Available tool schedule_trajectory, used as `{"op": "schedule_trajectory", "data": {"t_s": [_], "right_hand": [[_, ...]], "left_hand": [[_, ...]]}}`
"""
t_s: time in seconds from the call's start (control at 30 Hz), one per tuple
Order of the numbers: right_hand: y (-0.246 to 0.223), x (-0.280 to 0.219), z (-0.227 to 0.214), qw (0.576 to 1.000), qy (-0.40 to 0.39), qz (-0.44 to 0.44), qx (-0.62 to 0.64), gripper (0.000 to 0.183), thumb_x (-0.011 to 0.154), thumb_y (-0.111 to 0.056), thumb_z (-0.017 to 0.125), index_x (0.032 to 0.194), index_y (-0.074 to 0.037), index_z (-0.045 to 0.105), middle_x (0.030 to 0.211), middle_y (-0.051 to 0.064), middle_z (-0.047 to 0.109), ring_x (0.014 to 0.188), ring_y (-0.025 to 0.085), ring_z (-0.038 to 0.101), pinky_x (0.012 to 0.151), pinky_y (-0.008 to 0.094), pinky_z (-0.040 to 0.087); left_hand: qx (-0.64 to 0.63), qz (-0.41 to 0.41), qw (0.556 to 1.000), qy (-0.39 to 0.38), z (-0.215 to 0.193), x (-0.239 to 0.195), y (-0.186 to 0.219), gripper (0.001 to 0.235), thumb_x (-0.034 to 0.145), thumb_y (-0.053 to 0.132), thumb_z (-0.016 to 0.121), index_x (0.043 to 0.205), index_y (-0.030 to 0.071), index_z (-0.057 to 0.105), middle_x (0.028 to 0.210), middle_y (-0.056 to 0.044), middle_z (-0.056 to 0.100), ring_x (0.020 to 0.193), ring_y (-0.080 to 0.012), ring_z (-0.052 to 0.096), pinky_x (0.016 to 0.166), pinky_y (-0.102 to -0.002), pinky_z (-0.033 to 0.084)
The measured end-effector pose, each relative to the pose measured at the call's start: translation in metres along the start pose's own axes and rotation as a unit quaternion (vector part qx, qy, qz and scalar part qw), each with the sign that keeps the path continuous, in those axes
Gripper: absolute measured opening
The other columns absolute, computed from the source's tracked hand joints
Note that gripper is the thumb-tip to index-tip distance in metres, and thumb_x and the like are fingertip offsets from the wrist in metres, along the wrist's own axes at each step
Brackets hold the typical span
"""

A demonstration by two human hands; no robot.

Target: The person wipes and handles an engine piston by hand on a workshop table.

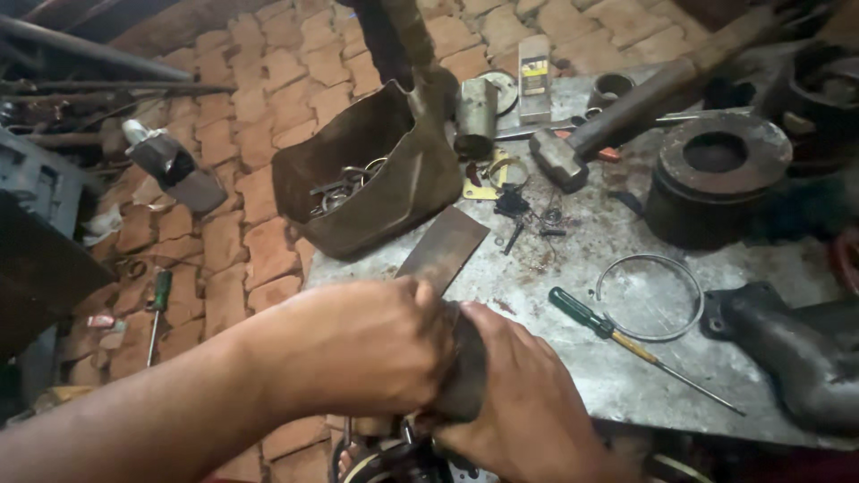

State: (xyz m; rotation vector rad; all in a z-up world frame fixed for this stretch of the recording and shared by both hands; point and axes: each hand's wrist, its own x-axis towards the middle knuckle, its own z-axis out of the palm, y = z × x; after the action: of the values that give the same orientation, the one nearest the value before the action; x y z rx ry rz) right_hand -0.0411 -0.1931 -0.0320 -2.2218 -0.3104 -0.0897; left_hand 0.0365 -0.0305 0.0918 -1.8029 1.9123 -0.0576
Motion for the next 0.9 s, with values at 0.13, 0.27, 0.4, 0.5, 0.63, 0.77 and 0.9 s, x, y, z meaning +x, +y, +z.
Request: {"op": "schedule_trajectory", "data": {"t_s": [0.13, 0.27, 0.4, 0.5, 0.63, 0.77, 0.9], "right_hand": [[0.006, -0.003, 0.002, 0.998, 0.024, -0.05, -0.005, 0.114, 0.045, -0.033, 0.1, 0.135, 0.002, 0.039, 0.137, 0.028, 0.056, 0.128, 0.045, 0.055, 0.104, 0.053, 0.04], [0.016, -0.009, 0.007, 0.999, 0.031, -0.037, 0.007, 0.109, 0.045, -0.033, 0.098, 0.131, 0.002, 0.041, 0.139, 0.026, 0.056, 0.126, 0.041, 0.054, 0.105, 0.05, 0.039], [0.018, -0.014, 0.014, 0.996, 0.018, -0.089, -0.022, 0.113, 0.049, -0.038, 0.098, 0.136, 0.004, 0.04, 0.14, 0.028, 0.052, 0.132, 0.044, 0.051, 0.106, 0.054, 0.037], [0.018, -0.02, 0.017, 0.978, 0.012, -0.196, -0.077, 0.112, 0.053, -0.044, 0.096, 0.137, 0.007, 0.04, 0.14, 0.029, 0.05, 0.13, 0.046, 0.049, 0.107, 0.058, 0.035], [0.018, -0.023, 0.021, 0.982, 0.029, -0.175, -0.056, 0.106, 0.056, -0.046, 0.094, 0.135, 0.004, 0.044, 0.14, 0.024, 0.052, 0.128, 0.042, 0.05, 0.106, 0.055, 0.036], [0.015, -0.016, 0.016, 0.981, 0.042, -0.183, -0.04, 0.102, 0.053, -0.042, 0.093, 0.132, 0.004, 0.046, 0.14, 0.022, 0.053, 0.127, 0.04, 0.053, 0.105, 0.053, 0.039], [0.01, -0.016, 0.016, 0.979, 0.03, -0.194, -0.055, 0.1, 0.053, -0.039, 0.093, 0.13, 0.004, 0.046, 0.138, 0.024, 0.053, 0.124, 0.042, 0.053, 0.103, 0.053, 0.039]], "left_hand": [[0.029, -0.01, 0.995, 0.099, 0.001, -0.001, 0.0, 0.024, 0.072, 0.025, 0.065, 0.073, 0.001, 0.07, 0.068, -0.011, 0.07, 0.064, -0.0257, 0.067, 0.06, -0.033, 0.054], [0.087, 0.0, 0.991, 0.1, 0.003, -0.001, 0.005, 0.028, 0.072, 0.026, 0.064, 0.074, -0.001, 0.07, 0.065, -0.01, 0.068, 0.06, -0.0223, 0.064, 0.052, -0.03, 0.051], [0.074, -0.016, 0.994, 0.072, 0.007, -0.004, -0.004, 0.021, 0.074, 0.022, 0.067, 0.074, 0.001, 0.07, 0.066, -0.006, 0.067, 0.061, -0.0212, 0.064, 0.05, -0.03, 0.052], [0.024, -0.036, 0.998, 0.044, 0.008, -0.012, -0.011, 0.016, 0.08, 0.018, 0.068, 0.073, 0.004, 0.069, 0.069, -0.006, 0.068, 0.07, -0.023, 0.068, 0.056, -0.034, 0.056], [-0.243, -0.164, 0.955, 0.043, 0.005, -0.028, -0.004, 0.039, 0.089, 0.039, 0.07, 0.09, 0.0, 0.071, 0.087, -0.016, 0.073, 0.08, -0.0303, 0.071, 0.069, -0.042, 0.06], [-0.266, -0.193, 0.935, 0.132, 0.001, -0.034, 0.017, 0.069, 0.076, 0.044, 0.07, 0.122, -0.007, 0.062, 0.119, -0.025, 0.068, 0.103, -0.0364, 0.068, 0.079, -0.043, 0.057], [-0.305, -0.217, 0.925, 0.068, 0.006, -0.029, 0.024, 0.073, 0.075, 0.043, 0.072, 0.125, -0.009, 0.059, 0.122, -0.026, 0.066, 0.107, -0.039, 0.066, 0.086, -0.045, 0.055]]}}
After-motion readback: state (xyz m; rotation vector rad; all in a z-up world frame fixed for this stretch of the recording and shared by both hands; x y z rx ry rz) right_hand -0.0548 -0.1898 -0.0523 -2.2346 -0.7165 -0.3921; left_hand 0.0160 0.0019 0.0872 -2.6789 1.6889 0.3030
